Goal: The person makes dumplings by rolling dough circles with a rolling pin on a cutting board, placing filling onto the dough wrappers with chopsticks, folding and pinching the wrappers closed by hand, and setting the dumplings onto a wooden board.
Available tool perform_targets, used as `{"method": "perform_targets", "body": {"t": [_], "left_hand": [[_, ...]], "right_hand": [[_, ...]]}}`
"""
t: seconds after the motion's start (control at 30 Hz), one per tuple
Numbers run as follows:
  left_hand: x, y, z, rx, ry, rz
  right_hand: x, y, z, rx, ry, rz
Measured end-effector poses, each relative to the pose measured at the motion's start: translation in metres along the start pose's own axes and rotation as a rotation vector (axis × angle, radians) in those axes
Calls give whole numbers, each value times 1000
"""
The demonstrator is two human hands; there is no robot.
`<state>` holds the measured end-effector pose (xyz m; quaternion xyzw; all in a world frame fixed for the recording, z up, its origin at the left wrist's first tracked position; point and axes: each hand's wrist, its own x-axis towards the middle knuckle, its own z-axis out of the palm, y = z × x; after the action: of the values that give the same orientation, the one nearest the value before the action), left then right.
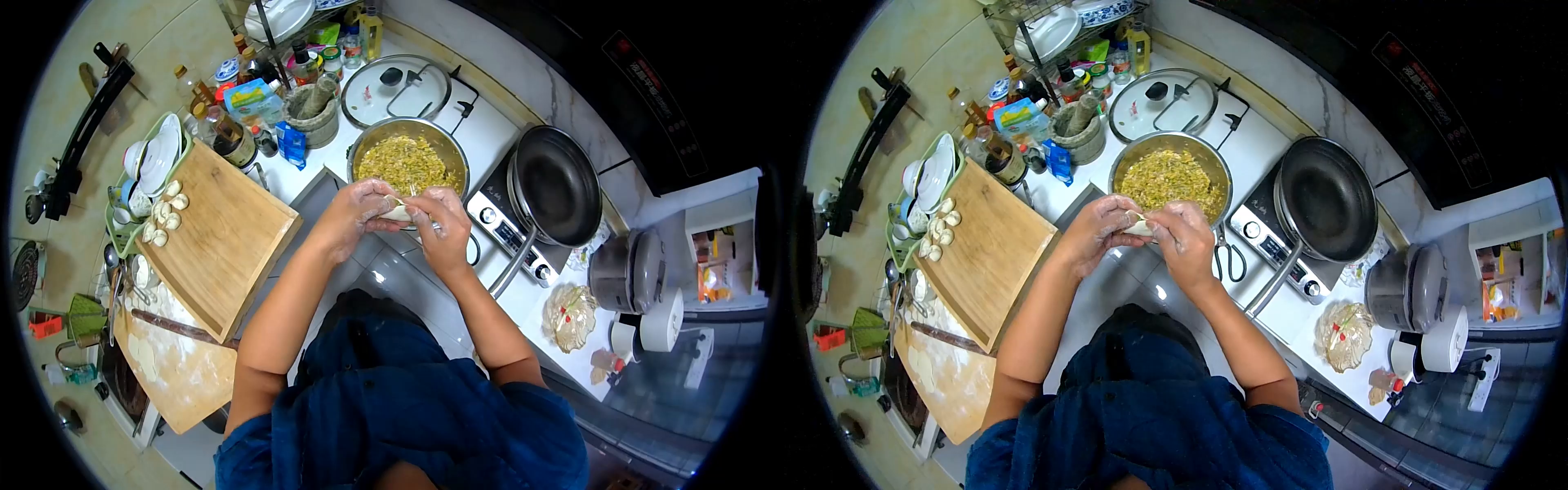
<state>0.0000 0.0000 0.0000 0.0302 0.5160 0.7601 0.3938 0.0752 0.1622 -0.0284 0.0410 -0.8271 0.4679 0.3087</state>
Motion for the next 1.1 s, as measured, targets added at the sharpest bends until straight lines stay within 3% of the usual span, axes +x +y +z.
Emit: {"method": "perform_targets", "body": {"t": [0.37, 0.57, 0.77, 0.87, 1.1], "left_hand": [[8, -2, 1, 218, 52, 22], [7, 3, 8, 237, 74, 62], [11, 1, 5, 433, 28, 148], [18, -5, -1, 512, 18, 192], [7, 11, 9, 32, 30, 81]], "right_hand": [[2, -1, 2, -275, -31, -282], [5, 2, 1, -225, -26, -268], [8, -2, 3, -114, -69, -84], [9, 6, 6, -145, -51, -211], [12, 0, 0, -35, 14, 42]]}}
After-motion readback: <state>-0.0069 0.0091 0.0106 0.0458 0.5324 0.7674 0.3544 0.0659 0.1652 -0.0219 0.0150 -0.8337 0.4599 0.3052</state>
